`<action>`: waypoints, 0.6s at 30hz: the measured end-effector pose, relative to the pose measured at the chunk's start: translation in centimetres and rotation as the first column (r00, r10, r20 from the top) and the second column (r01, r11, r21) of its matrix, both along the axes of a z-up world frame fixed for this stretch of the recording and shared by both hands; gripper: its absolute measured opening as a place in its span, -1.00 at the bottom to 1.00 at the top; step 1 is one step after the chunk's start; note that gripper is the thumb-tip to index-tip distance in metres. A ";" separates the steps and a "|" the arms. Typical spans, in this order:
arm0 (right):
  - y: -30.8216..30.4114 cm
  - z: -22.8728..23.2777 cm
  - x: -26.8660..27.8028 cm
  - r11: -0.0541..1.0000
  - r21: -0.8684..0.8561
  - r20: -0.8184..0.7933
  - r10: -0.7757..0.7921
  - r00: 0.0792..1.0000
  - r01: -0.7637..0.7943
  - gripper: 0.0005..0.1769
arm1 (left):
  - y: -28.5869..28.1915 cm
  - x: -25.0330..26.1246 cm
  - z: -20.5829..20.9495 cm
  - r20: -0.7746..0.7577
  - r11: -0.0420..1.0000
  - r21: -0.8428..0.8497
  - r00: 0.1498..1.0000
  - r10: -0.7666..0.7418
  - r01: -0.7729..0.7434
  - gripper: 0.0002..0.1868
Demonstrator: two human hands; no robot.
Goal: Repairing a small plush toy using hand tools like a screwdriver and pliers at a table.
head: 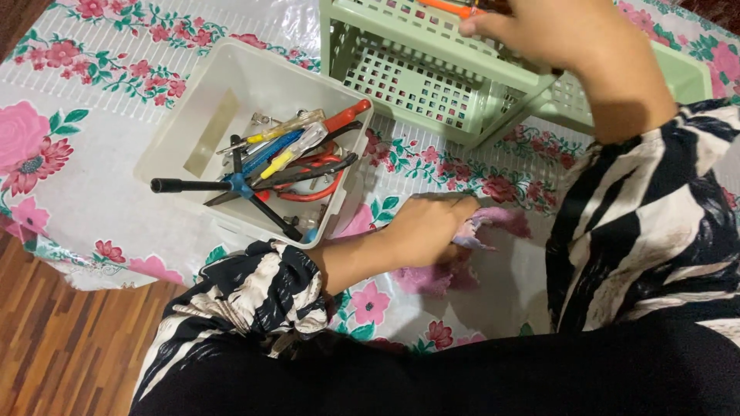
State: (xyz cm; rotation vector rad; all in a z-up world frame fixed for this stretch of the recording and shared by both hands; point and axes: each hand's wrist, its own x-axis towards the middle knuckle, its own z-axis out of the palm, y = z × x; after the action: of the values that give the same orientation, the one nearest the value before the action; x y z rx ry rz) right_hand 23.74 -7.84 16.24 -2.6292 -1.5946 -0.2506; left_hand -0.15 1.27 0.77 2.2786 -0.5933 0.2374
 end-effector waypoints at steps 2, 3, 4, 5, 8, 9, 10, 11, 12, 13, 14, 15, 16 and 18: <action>-0.3 0.8 -0.2 0.995 -0.015 -0.153 -0.103 0.983 0.101 -0.60 | 0.0 0.0 -0.1 0.001 1.000 0.027 1.000 -0.006 0.006 -0.36; -0.6 0.5 0.3 0.995 -0.017 -0.152 -0.102 0.983 0.101 -0.60 | 0.0 0.0 -0.1 0.001 1.000 0.026 1.000 -0.005 0.005 -0.36; -1.0 0.2 0.8 0.997 -0.011 -0.091 -0.079 0.993 0.078 -0.59 | 0.0 0.0 -0.1 0.003 1.000 0.023 1.000 -0.002 0.002 -0.35; -1.4 -0.1 1.2 0.998 -0.006 -0.030 -0.056 0.998 0.056 -0.59 | 0.0 0.0 -0.1 0.004 1.000 0.020 1.000 0.000 0.000 -0.35; -2.1 -0.8 1.8 1.000 0.008 0.092 0.016 0.996 -0.017 -0.59 | 0.0 0.0 0.0 0.001 0.999 0.038 1.000 -0.007 0.007 -0.34; -1.5 -0.1 0.6 1.000 0.008 0.091 0.017 0.996 -0.017 -0.59 | 0.0 -0.1 0.0 0.000 0.999 0.037 1.000 -0.006 0.006 -0.34; -0.9 0.6 -0.6 0.999 -0.001 0.063 -0.052 0.997 0.052 -0.60 | -0.1 -0.1 0.0 0.014 1.000 0.019 1.000 -0.008 0.008 -0.33; -0.3 1.3 -1.7 0.993 -0.011 0.037 -0.120 0.992 0.121 -0.61 | -0.1 -0.1 0.0 0.029 1.000 0.001 1.000 -0.008 0.008 -0.33; -0.8 0.8 -0.9 0.993 -0.011 0.037 -0.119 0.992 0.119 -0.61 | -0.1 -0.1 -0.1 0.029 1.000 0.001 1.000 -0.007 0.007 -0.33; -1.2 0.4 0.0 0.993 0.000 -0.017 -0.116 0.993 0.116 -0.60 | -0.1 0.0 -0.2 0.013 1.000 0.013 1.000 -0.001 0.001 -0.36; -1.6 -0.1 0.9 0.993 0.010 -0.072 -0.113 0.991 0.114 -0.59 | -0.1 0.0 -0.3 -0.004 1.000 0.025 1.000 0.006 -0.006 -0.38; -1.5 0.0 0.9 0.994 0.011 -0.071 -0.112 0.991 0.113 -0.59 | -0.1 0.0 -0.3 -0.003 1.000 0.025 1.000 0.007 -0.007 -0.38; -1.4 0.1 1.0 0.991 -0.007 -0.075 -0.134 0.988 0.134 -0.58 | -0.1 0.0 -0.3 0.013 1.000 0.023 1.000 0.000 0.000 -0.38; -1.4 0.1 1.3 0.987 -0.026 -0.080 -0.157 0.984 0.156 -0.57 | -0.1 0.1 -0.3 0.026 1.000 0.021 1.000 -0.008 0.008 -0.38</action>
State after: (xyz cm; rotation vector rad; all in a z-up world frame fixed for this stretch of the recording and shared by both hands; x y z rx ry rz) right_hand 25.01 -9.29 16.36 -2.7444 -1.3754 -0.1333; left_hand -0.05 1.18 0.47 2.2961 -0.6208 0.2587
